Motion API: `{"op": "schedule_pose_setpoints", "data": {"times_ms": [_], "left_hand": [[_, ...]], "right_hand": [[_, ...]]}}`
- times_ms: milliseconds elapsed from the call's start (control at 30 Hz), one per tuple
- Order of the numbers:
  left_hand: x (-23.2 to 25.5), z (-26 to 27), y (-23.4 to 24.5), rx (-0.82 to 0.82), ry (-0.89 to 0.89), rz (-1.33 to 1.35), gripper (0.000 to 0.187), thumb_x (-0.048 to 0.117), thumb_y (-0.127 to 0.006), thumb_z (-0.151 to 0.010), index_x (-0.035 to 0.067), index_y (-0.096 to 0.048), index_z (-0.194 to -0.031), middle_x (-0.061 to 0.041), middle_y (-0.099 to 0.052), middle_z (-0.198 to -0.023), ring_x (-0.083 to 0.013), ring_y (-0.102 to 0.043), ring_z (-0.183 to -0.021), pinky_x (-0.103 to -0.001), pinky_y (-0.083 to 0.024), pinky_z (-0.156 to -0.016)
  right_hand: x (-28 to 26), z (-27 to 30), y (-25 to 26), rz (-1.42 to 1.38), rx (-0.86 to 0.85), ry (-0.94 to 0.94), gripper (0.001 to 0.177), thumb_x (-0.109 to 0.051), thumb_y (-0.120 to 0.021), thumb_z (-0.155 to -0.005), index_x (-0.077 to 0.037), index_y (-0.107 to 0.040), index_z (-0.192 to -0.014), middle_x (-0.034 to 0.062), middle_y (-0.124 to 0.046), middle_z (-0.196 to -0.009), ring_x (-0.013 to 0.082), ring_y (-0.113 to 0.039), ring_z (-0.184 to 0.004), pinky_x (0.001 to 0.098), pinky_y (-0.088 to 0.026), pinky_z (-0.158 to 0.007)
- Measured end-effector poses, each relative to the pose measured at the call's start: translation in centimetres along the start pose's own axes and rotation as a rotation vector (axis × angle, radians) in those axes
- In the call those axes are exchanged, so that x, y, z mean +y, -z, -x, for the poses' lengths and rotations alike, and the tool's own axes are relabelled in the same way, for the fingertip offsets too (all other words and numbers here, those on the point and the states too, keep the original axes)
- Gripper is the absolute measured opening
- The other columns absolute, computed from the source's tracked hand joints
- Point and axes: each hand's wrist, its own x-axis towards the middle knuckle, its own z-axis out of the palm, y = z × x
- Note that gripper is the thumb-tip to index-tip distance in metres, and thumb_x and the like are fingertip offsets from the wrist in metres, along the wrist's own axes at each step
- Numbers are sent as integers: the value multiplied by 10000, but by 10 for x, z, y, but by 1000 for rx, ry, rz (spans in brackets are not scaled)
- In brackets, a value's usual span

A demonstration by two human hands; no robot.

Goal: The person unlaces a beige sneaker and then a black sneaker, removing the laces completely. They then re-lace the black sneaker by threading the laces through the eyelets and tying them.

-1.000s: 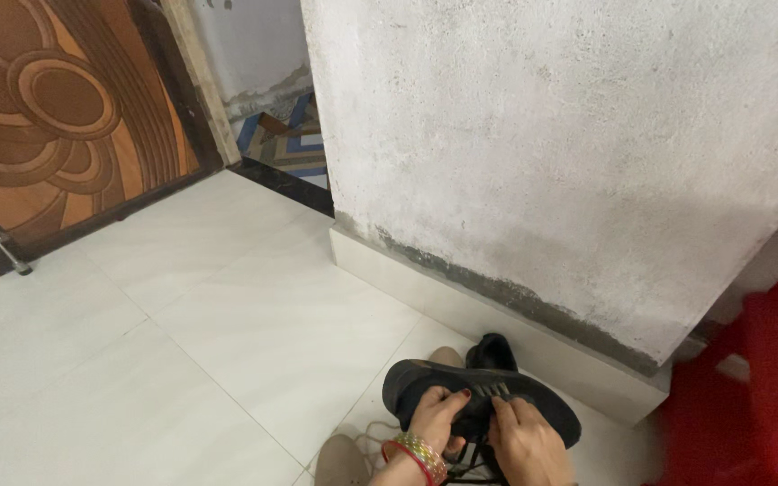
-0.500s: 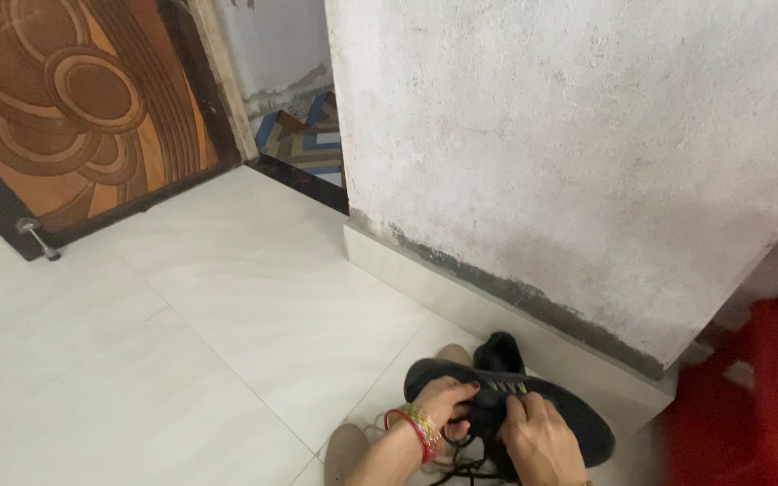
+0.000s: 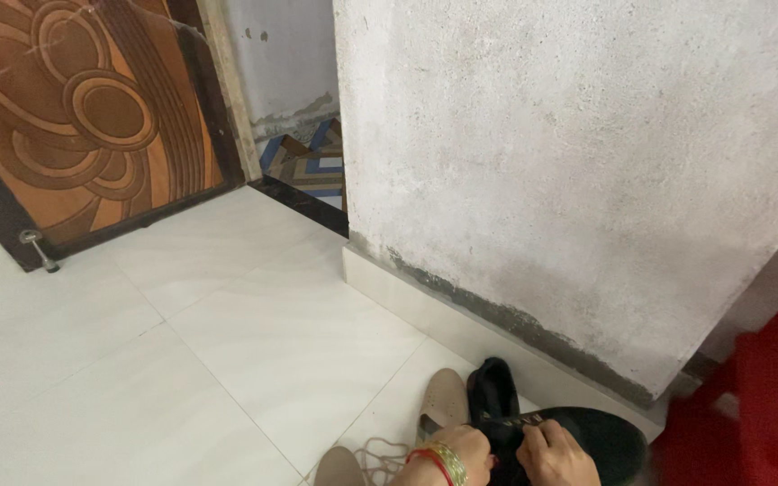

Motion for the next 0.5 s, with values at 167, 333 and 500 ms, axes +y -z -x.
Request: {"op": "schedule_pose_setpoints", "data": {"times_ms": [167, 333, 500], "left_hand": [[-47, -63, -72, 81, 166, 841, 468, 452, -618, -1026, 2, -737, -1079, -170, -707, -954, -306, -677, -924, -434, -513, -813], [-88, -122, -120, 10, 511, 1378, 522, 548, -710, -1005, 88, -721, -1251, -69, -700, -1147, -184, -644, -954, -348, -517, -816], [-78, -131, -129, 82, 437, 1797, 459, 428, -762, -967, 83, -704, -1264, -95, -684, -1199, -217, -669, -977, -358, -565, -833]], "right_hand": [[2, 6, 1, -106, 146, -6, 195, -101, -777, -693, -69, -768, -885, 110, -715, -785, 249, -744, -669, 364, -617, -582], [-1, 0, -19, -146, 355, 55, 124, -72, -817, -612, -67, -776, -728, 120, -682, -640, 225, -716, -560, 354, -578, -492], [18, 3, -48, -204, 417, 167, 108, -63, -829, -608, -44, -749, -678, 126, -647, -581, 224, -693, -529, 341, -566, -472]]}}
